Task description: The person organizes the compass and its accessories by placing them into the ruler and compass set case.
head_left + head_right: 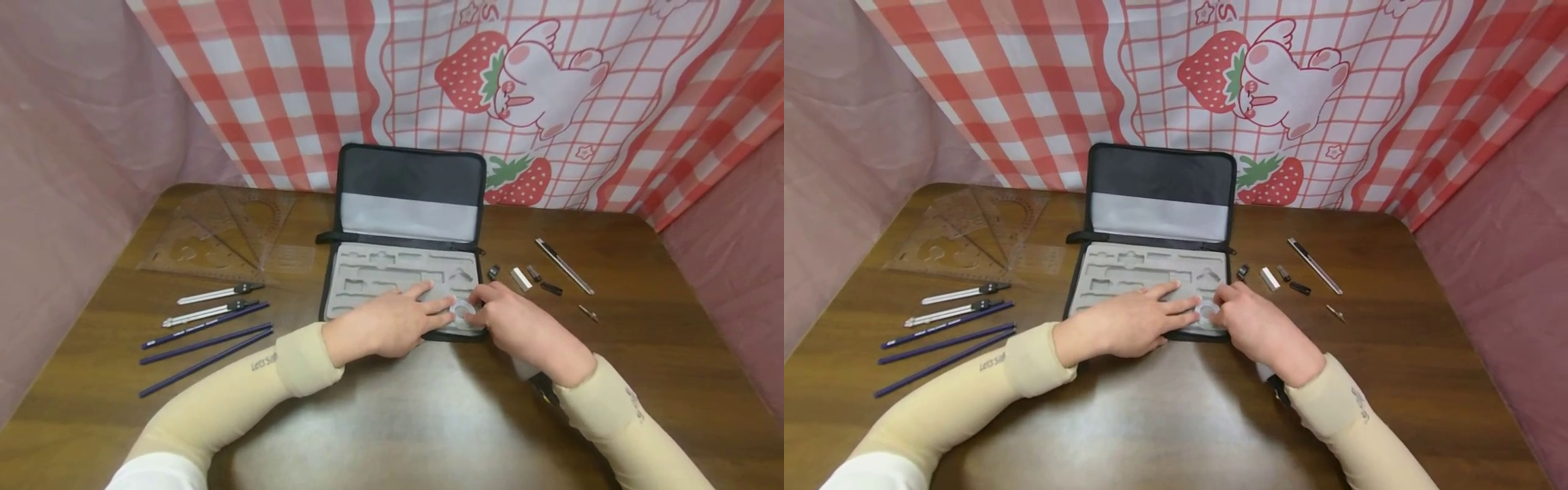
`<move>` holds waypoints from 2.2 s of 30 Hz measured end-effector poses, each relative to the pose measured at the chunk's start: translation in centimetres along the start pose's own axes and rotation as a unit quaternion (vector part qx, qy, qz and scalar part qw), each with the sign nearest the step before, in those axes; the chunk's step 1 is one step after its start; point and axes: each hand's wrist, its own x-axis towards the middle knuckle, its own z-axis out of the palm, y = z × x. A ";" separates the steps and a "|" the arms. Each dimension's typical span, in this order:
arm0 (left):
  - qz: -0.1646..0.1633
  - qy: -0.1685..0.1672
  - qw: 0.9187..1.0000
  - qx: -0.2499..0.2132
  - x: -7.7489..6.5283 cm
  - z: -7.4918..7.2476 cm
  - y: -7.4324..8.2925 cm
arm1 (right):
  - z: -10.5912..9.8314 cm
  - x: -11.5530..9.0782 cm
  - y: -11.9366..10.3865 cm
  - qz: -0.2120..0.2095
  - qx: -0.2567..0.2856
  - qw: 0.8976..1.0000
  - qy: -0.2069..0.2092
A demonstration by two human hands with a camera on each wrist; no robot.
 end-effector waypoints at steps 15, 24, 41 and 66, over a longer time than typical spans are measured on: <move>-0.009 0.008 1.000 -0.025 -0.2 0.1 0.3 | -1.0 -2.5 6.9 0.237 0.077 0.967 0.060; -0.015 0.004 1.000 0.003 0.4 -0.1 1.5 | 0.2 -2.4 7.9 0.257 0.087 0.962 0.017; -0.015 0.008 1.000 0.019 1.0 -0.4 2.6 | -0.7 -1.9 7.3 0.287 0.111 0.951 0.011; -0.091 0.086 0.989 -0.079 -3.2 -1.2 -8.2 | -1.6 3.5 3.7 0.126 0.120 0.983 0.060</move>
